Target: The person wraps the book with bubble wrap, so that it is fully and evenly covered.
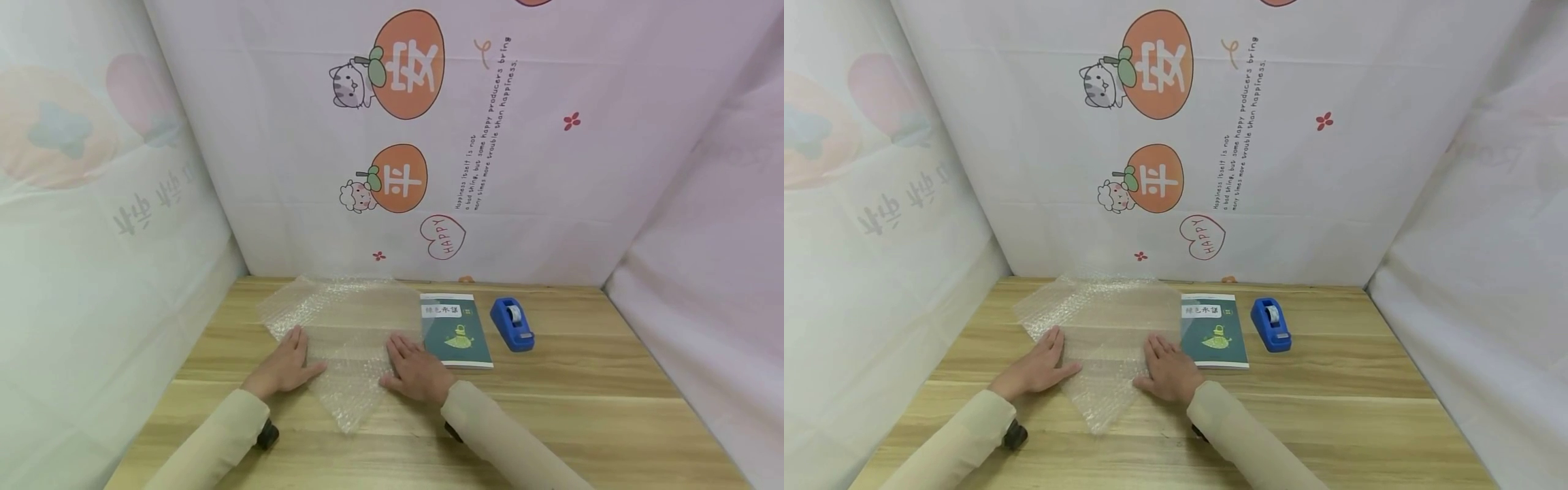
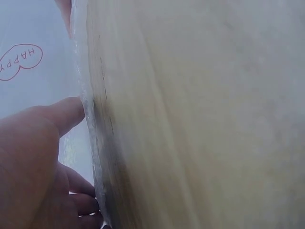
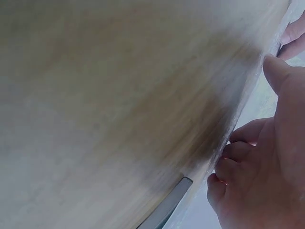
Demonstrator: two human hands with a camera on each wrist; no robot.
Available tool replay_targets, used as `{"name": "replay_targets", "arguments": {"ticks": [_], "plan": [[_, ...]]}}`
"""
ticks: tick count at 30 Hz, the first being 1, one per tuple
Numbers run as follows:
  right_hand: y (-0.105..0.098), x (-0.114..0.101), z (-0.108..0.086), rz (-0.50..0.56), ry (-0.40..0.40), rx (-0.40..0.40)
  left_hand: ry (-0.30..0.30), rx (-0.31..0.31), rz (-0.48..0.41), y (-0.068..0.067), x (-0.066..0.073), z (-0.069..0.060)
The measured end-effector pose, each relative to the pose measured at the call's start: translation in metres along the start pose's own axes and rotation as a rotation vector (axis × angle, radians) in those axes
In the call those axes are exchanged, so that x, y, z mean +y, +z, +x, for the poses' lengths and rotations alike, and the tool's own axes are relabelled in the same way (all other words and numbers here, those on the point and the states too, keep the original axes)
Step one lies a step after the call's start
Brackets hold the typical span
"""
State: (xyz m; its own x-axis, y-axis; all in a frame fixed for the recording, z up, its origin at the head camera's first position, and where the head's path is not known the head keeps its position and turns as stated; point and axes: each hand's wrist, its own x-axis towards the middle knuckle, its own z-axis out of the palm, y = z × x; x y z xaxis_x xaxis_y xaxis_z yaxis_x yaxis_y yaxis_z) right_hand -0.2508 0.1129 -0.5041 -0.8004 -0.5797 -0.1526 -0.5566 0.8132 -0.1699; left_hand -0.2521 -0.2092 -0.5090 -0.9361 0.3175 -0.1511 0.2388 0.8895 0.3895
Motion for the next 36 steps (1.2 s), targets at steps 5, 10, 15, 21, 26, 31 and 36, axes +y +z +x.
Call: {"name": "replay_targets", "arguments": {"ticks": [5, 10, 15, 21, 26, 31, 36], "plan": [[-0.002, 0.004, 0.003, 0.014, -0.011, 0.005, -0.003, -0.001, 0.011, 0.0, 0.0, 0.004], [-0.003, 0.009, 0.006, -0.008, -0.006, -0.001, -0.01, -0.003, 0.019, -0.002, 0.004, 0.006], [-0.007, 0.016, 0.005, 0.031, -0.007, -0.01, 0.004, 0.008, 0.056, -0.006, 0.011, 0.006], [-0.029, 0.032, -0.01, 0.058, -0.002, 0.031, 0.055, 0.024, 0.035, -0.015, 0.026, 0.003], [-0.053, 0.051, -0.028, 0.137, 0.046, 0.061, 0.088, 0.046, -0.071, -0.027, 0.044, 0.005], [-0.074, 0.077, -0.05, 0.181, 0.087, 0.124, 0.086, 0.082, -0.169, -0.038, 0.068, 0.018], [-0.091, 0.104, -0.067, 0.193, 0.156, 0.233, 0.046, 0.086, -0.263, -0.047, 0.097, 0.036]]}}
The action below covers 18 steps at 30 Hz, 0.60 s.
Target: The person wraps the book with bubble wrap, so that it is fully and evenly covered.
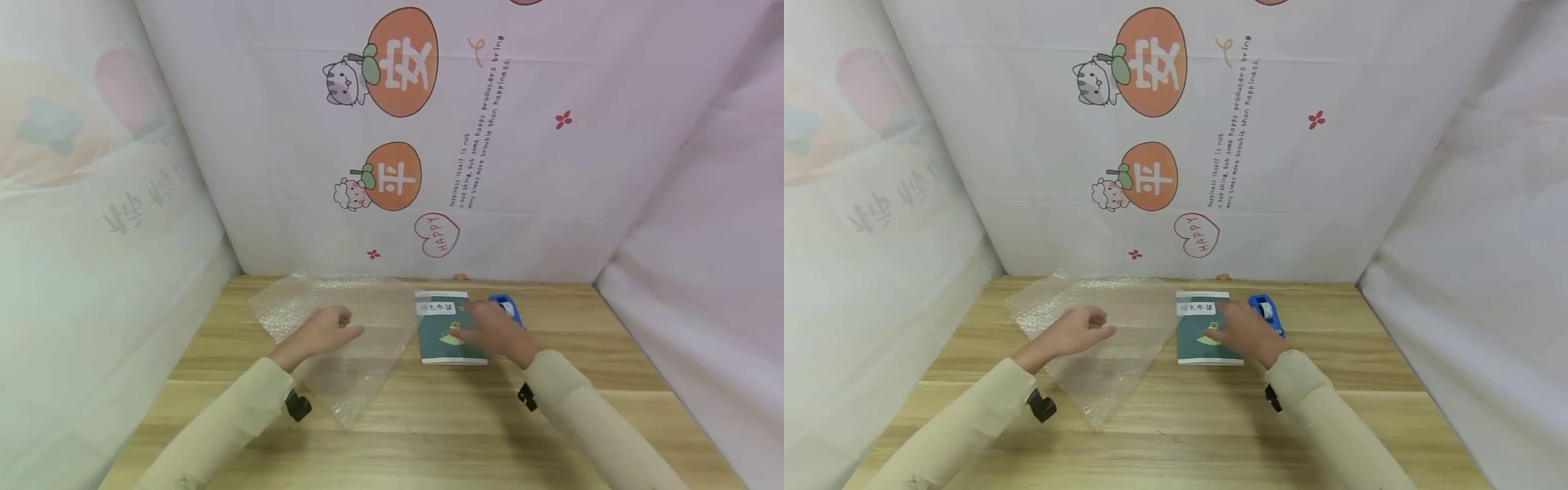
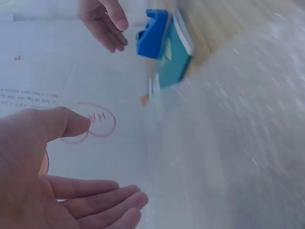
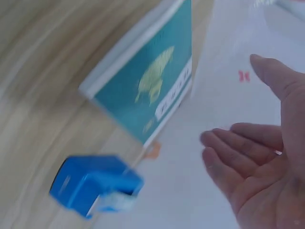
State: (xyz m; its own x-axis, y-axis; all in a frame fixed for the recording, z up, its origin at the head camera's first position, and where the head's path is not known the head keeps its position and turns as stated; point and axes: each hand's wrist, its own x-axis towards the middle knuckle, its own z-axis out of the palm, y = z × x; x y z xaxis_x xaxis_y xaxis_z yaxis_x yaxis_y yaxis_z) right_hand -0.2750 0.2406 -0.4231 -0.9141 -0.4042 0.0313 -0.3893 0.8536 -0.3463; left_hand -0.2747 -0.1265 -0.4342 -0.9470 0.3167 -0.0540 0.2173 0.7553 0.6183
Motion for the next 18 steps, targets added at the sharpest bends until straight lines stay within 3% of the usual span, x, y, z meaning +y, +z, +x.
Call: {"name": "replay_targets", "arguments": {"ticks": [8, 14, 18], "plan": [[-0.015, 0.028, -0.003, 0.122, 0.168, 0.027, -0.08, -0.098, -0.086, 0.017, 0.037, 0.034], [-0.018, 0.03, -0.001, 0.134, 0.406, -0.089, -0.146, -0.177, -0.214, 0.044, 0.06, 0.052], [-0.016, 0.028, -0.001, 0.182, 0.494, -0.146, -0.176, -0.208, -0.312, 0.061, 0.069, 0.06]]}}
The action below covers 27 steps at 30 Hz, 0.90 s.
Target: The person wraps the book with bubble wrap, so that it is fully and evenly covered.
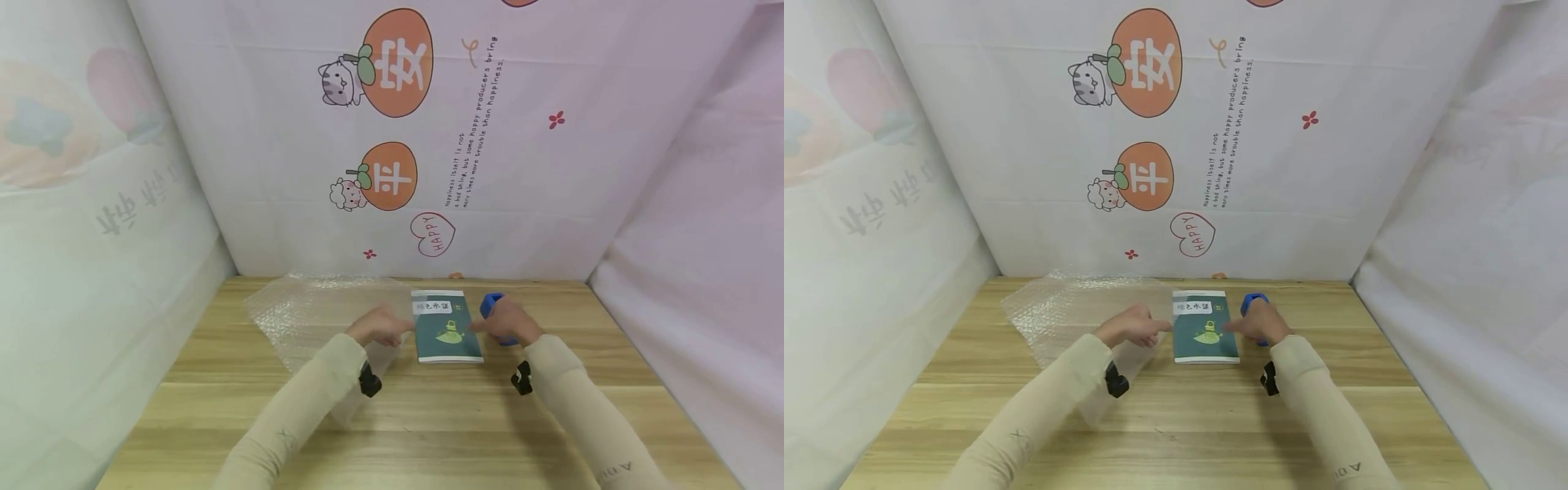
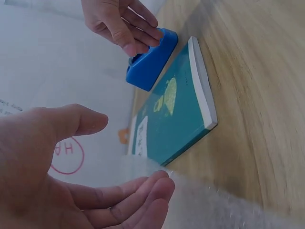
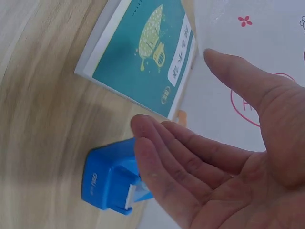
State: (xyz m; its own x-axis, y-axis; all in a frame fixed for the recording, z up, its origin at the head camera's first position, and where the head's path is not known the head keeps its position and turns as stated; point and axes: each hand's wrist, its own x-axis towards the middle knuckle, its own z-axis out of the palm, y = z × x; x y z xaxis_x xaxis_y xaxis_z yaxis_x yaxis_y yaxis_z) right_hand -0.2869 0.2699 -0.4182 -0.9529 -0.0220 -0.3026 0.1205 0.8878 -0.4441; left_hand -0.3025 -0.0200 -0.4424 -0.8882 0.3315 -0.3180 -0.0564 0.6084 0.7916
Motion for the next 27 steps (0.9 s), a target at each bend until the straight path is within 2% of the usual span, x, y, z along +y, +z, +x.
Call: {"name": "replay_targets", "arguments": {"ticks": [3, 7, 12, 16, 20, 27], "plan": [[0.003, -0.002, 0.0, 0.022, 0.05, -0.04, -0.034, -0.017, -0.051, 0.009, 0.002, 0.004], [0.007, -0.001, 0.003, 0.042, 0.094, -0.083, -0.035, -0.041, -0.091, 0.017, 0.002, 0.008], [0.013, 0.005, 0.009, 0.098, 0.141, -0.102, -0.037, -0.052, -0.132, 0.026, 0.002, 0.016], [0.017, 0.009, 0.011, 0.155, 0.178, -0.112, -0.073, -0.04, -0.18, 0.031, 0.001, 0.021], [0.02, 0.011, 0.011, 0.195, 0.18, -0.126, -0.099, -0.017, -0.186, 0.034, -0.001, 0.024], [0.024, 0.012, 0.011, 0.206, 0.194, -0.139, -0.133, 0.014, -0.195, 0.037, 0.0, 0.027]]}}
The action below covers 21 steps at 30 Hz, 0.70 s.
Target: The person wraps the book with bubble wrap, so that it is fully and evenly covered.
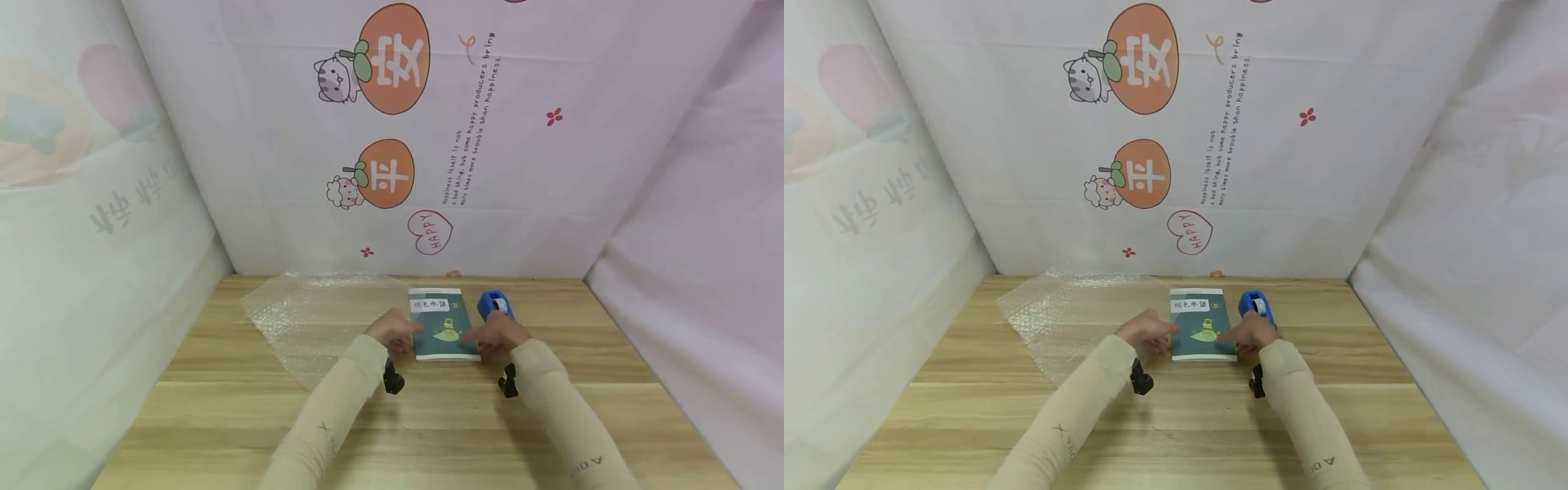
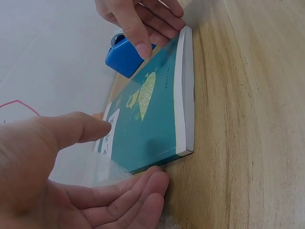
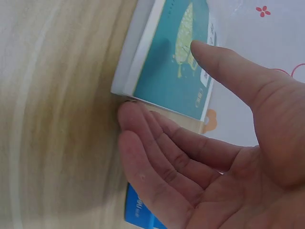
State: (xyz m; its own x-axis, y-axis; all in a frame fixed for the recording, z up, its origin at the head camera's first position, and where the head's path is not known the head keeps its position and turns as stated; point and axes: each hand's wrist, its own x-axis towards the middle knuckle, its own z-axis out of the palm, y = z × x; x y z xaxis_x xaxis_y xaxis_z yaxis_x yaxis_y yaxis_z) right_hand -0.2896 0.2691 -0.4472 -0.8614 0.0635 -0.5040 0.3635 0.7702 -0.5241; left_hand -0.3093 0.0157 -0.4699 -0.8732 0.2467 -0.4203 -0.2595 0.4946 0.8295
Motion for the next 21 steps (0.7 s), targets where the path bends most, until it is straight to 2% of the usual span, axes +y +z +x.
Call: {"name": "replay_targets", "arguments": {"ticks": [6, 13, 21], "plan": [[0.008, 0.004, 0.004, 0.014, 0.02, 0.037, -0.029, -0.006, -0.034, 0.003, 0.0, 0.003], [0.01, 0.01, 0.008, 0.078, 0.045, 0.047, -0.047, -0.015, -0.047, 0.004, 0.0, 0.004], [0.011, 0.014, 0.007, 0.092, 0.047, 0.045, -0.033, -0.061, -0.084, 0.003, -0.003, 0.005]]}}
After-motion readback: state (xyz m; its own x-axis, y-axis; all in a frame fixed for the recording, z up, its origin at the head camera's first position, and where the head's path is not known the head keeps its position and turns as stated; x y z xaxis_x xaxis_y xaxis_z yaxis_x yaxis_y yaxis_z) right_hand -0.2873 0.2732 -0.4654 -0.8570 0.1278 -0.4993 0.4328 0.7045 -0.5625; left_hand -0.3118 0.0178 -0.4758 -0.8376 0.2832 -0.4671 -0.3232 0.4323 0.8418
